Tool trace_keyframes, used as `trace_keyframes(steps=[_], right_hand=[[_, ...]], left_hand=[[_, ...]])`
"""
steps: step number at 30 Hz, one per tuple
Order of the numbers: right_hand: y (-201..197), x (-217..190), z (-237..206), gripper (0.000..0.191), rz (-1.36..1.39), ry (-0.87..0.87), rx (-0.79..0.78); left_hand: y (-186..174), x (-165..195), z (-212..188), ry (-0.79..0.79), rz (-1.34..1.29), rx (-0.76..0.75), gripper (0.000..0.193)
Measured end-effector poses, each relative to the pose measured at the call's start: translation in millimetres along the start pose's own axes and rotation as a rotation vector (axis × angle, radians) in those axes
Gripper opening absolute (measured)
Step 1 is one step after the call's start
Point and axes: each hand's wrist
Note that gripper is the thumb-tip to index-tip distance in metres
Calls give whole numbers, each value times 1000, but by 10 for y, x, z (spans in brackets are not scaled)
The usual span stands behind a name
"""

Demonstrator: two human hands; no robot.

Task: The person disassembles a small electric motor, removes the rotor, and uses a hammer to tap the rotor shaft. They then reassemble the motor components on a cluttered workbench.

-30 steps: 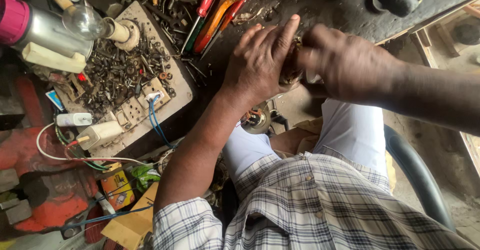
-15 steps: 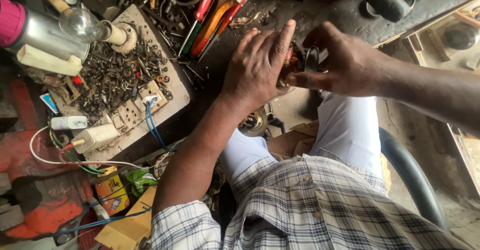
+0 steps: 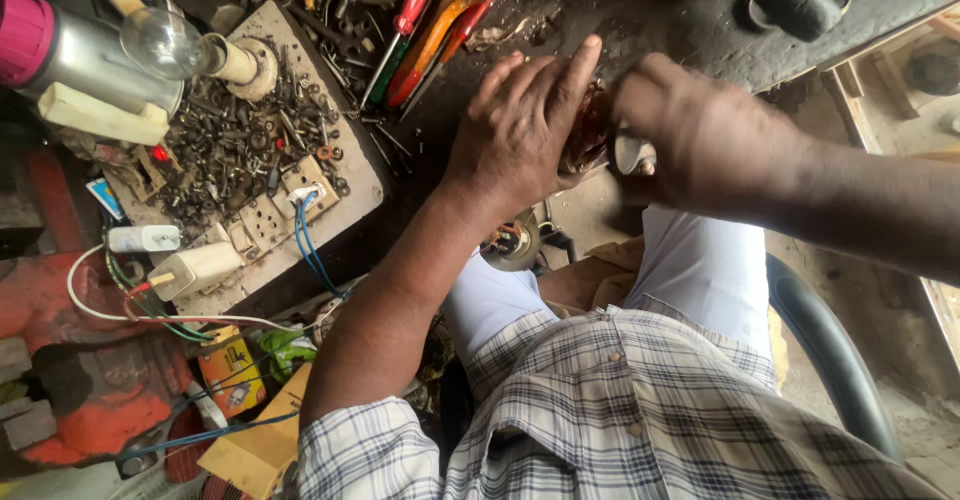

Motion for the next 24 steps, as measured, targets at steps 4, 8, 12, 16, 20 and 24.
trace_keyframes(steps=[4,8,12,16,20,24], right_hand=[[33,80,-7,46,-584,-467,583],[84,148,-9,50,-489,-389,393],[51,136,-90,100,31,-308,486],[-11,71,-68,91,383,-74,238],[-5,48,10,73,357,-78,307],[65,67,17,63,289,-113,334]], left_hand=[[25,-31,-28,16,-41,-4,135],[19,-24,-33,15,-33,33,136],[-10,1,-11,11,-50,20,137],[-53,39,-1,6,-34,15,126],[-66,48,-5,-1,-34,2,123],[-41,11,-23,12,47,22,103]])
Point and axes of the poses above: each hand's wrist, its own z-axis towards the middle knuckle, its own y-axis out of the palm, x = y × z, and after that the axes turned 6 degrees about -z, right-handed
